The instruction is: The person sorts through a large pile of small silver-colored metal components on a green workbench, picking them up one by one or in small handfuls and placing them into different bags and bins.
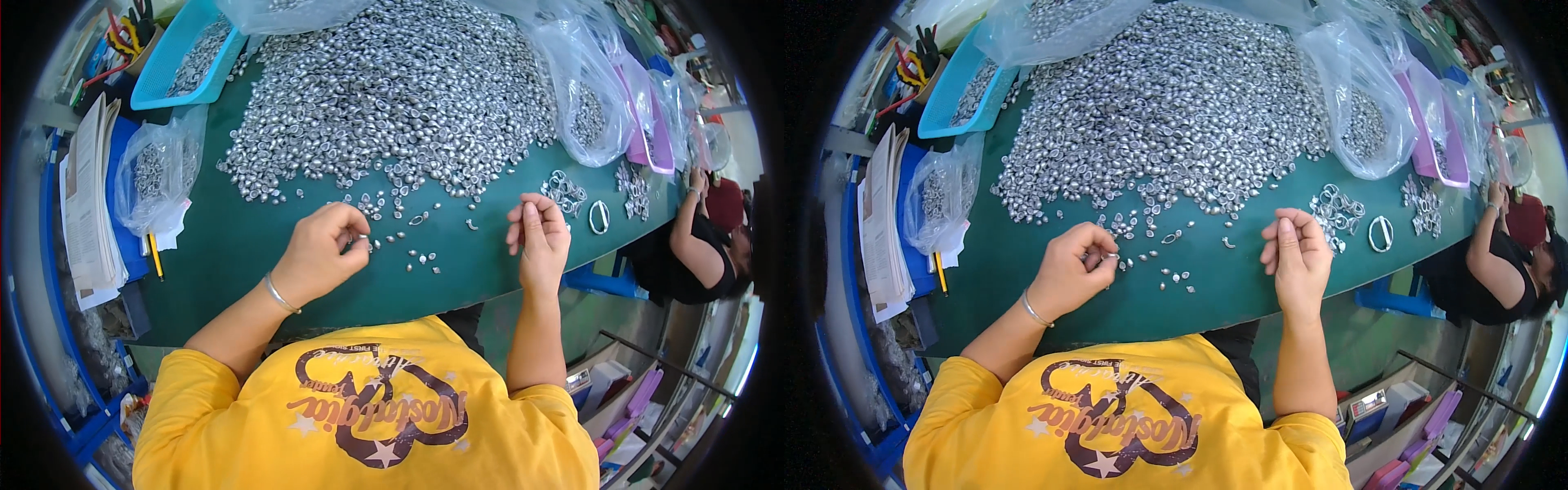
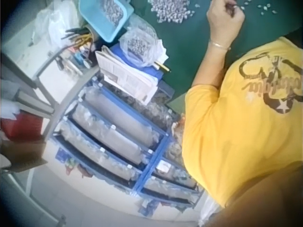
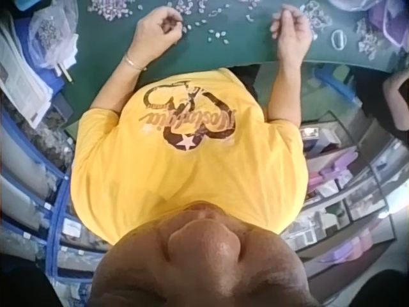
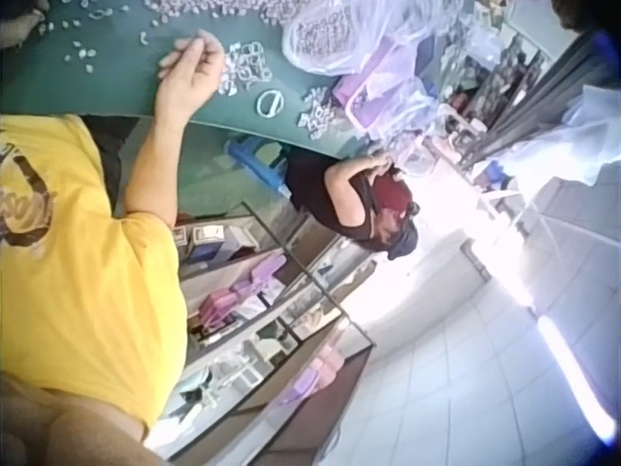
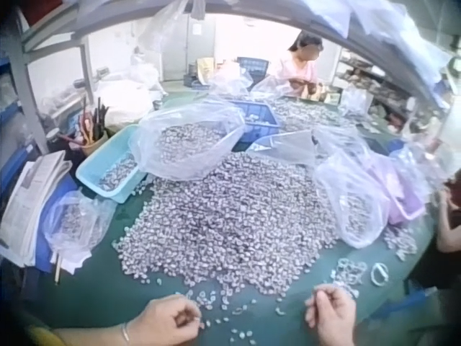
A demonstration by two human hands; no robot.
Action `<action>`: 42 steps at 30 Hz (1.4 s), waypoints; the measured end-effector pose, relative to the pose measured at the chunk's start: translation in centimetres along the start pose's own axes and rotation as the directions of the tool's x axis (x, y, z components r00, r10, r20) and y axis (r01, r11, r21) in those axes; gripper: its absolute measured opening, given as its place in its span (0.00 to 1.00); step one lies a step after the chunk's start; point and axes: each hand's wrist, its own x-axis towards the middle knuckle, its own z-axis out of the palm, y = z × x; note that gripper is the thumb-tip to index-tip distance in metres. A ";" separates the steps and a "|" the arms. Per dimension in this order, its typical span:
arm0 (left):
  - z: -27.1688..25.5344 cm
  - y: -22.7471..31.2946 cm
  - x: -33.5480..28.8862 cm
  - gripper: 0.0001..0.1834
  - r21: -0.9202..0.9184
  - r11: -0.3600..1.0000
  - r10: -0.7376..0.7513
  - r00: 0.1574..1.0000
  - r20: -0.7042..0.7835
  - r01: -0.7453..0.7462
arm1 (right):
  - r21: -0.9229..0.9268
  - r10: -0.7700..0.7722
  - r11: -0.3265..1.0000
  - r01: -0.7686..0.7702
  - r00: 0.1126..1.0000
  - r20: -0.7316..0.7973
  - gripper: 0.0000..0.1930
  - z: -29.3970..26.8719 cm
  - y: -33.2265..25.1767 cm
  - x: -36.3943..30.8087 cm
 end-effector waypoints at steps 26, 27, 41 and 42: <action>-0.4 -1.1 3.0 0.05 -0.380 0.914 -0.150 0.989 0.004 0.140 | -0.706 -0.454 0.508 0.494 0.850 0.267 0.21 -0.9 1.3 2.3; 0.3 -1.3 4.2 0.05 -0.230 0.971 0.045 0.994 -0.097 -0.066 | -0.713 -0.435 0.497 0.494 0.853 0.288 0.22 1.3 1.3 2.2; -0.4 -0.8 1.4 0.10 0.261 0.915 0.294 0.952 0.087 -0.307 | -0.521 -0.452 0.601 0.605 0.796 0.403 0.07 4.6 1.5 0.5; -0.7 -0.4 1.6 0.10 0.263 0.915 0.295 0.952 0.087 -0.307 | -0.520 -0.453 0.601 0.606 0.795 0.403 0.07 5.0 1.4 0.8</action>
